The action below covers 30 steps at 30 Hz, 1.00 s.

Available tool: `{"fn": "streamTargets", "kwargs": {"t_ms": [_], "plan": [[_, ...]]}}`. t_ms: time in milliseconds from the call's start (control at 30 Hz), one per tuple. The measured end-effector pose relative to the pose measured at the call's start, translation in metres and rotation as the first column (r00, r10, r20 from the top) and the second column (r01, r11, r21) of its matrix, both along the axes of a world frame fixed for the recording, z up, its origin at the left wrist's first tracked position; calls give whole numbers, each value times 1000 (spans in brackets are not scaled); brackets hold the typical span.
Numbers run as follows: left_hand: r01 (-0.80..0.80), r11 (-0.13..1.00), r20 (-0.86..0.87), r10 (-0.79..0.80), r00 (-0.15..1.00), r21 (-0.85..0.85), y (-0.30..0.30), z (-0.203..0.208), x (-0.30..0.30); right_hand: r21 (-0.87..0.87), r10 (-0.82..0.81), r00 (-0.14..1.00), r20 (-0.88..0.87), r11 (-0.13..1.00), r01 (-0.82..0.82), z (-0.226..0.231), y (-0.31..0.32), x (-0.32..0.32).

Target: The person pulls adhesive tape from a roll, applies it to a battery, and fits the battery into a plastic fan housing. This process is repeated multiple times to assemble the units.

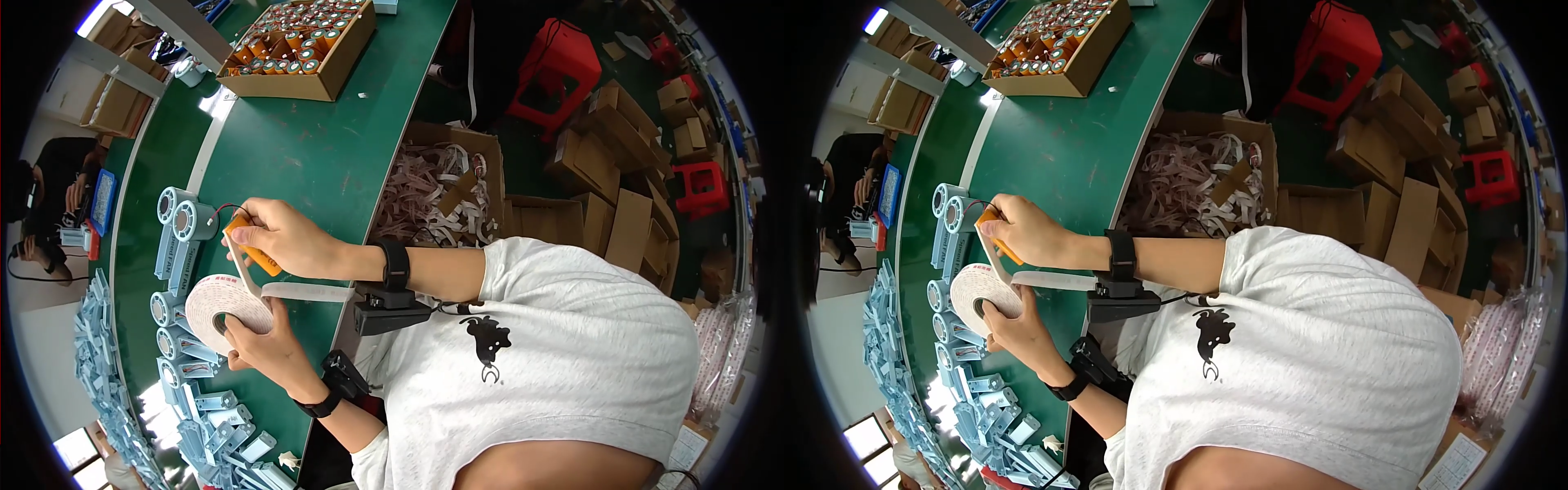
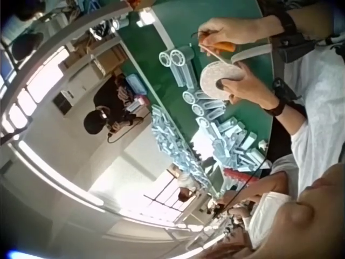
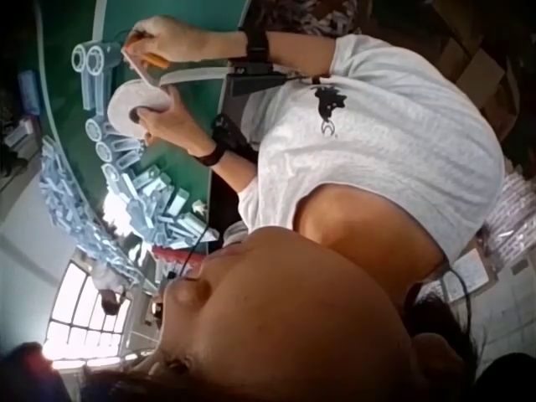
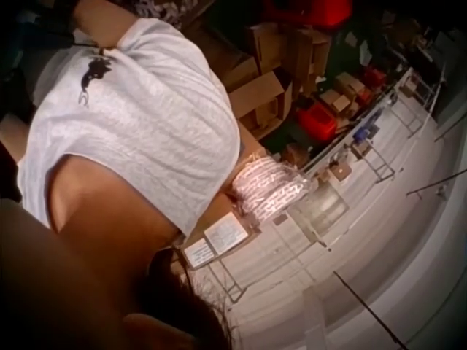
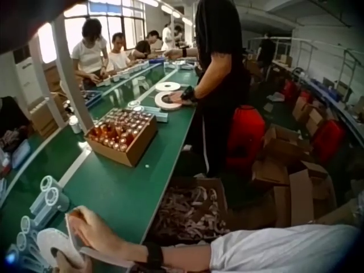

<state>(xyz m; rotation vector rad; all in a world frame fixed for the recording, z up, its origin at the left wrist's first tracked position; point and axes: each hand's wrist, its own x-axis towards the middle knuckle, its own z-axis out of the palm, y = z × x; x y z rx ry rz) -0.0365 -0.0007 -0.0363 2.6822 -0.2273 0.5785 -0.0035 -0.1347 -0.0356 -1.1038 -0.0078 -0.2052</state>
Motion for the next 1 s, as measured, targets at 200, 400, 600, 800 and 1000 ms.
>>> {"fn": "streamTargets", "kwargs": {"t_ms": [200,400,600,800,1000], "plan": [[84,990,38,-89,995,115,6,-3,-1,257,-23,997,-70,965,41,-6,28,21],[64,993,-66,-57,996,101,50,-25,-47,324,-240,960,147,928,183,34,31,81],[59,975,-99,-38,994,215,81,-8,-40,-850,364,876,316,519,91,-35,112,141],[97,953,-216,-163,963,-288,125,18,-34,-847,706,476,-524,-370,-382,51,18,85],[449,793,-58,-469,881,412,36,75,72,-759,855,414,-313,37,-650,57,-55,43]]}}
